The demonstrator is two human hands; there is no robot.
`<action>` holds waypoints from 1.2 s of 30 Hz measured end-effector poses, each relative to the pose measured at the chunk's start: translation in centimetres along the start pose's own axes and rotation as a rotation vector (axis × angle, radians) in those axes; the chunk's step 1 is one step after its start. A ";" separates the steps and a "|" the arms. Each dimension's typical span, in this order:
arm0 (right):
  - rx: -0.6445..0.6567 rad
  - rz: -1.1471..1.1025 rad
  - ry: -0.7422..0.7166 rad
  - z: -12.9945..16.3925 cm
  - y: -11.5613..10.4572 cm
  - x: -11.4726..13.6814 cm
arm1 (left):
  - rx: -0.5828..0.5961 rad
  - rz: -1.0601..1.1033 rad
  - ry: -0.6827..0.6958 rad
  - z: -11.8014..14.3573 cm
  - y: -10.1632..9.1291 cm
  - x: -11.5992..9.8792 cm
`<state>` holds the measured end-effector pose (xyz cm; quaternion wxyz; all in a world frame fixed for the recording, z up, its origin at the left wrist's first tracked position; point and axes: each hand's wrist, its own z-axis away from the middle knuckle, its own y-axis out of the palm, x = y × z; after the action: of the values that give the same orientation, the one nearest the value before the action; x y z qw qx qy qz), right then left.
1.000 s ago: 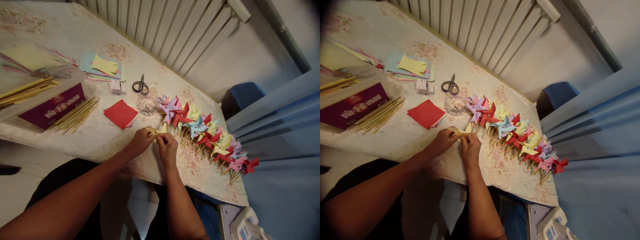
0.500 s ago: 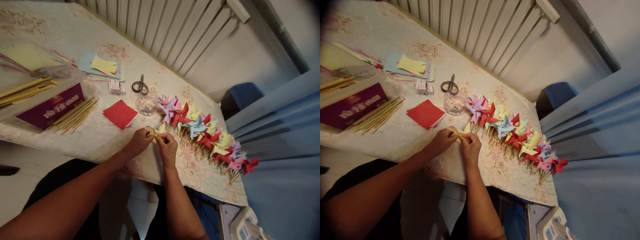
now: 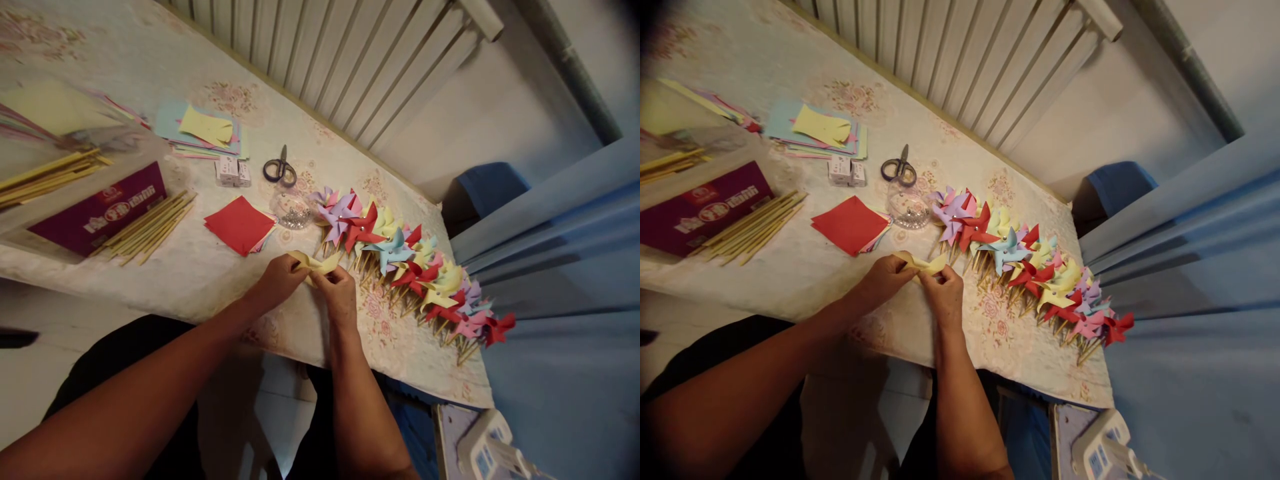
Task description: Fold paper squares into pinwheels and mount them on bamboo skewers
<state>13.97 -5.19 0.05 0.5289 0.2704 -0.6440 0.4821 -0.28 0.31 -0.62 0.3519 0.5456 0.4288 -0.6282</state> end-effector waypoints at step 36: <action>0.082 -0.257 0.075 -0.2 0.0 -1.4 | 0.177 0.366 -0.073 -0.1 0.2 0.5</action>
<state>14.44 -5.26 -1.25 0.5987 0.3538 -0.5636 0.4459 -0.17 0.33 -1.12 0.4261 0.6203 0.2524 -0.6082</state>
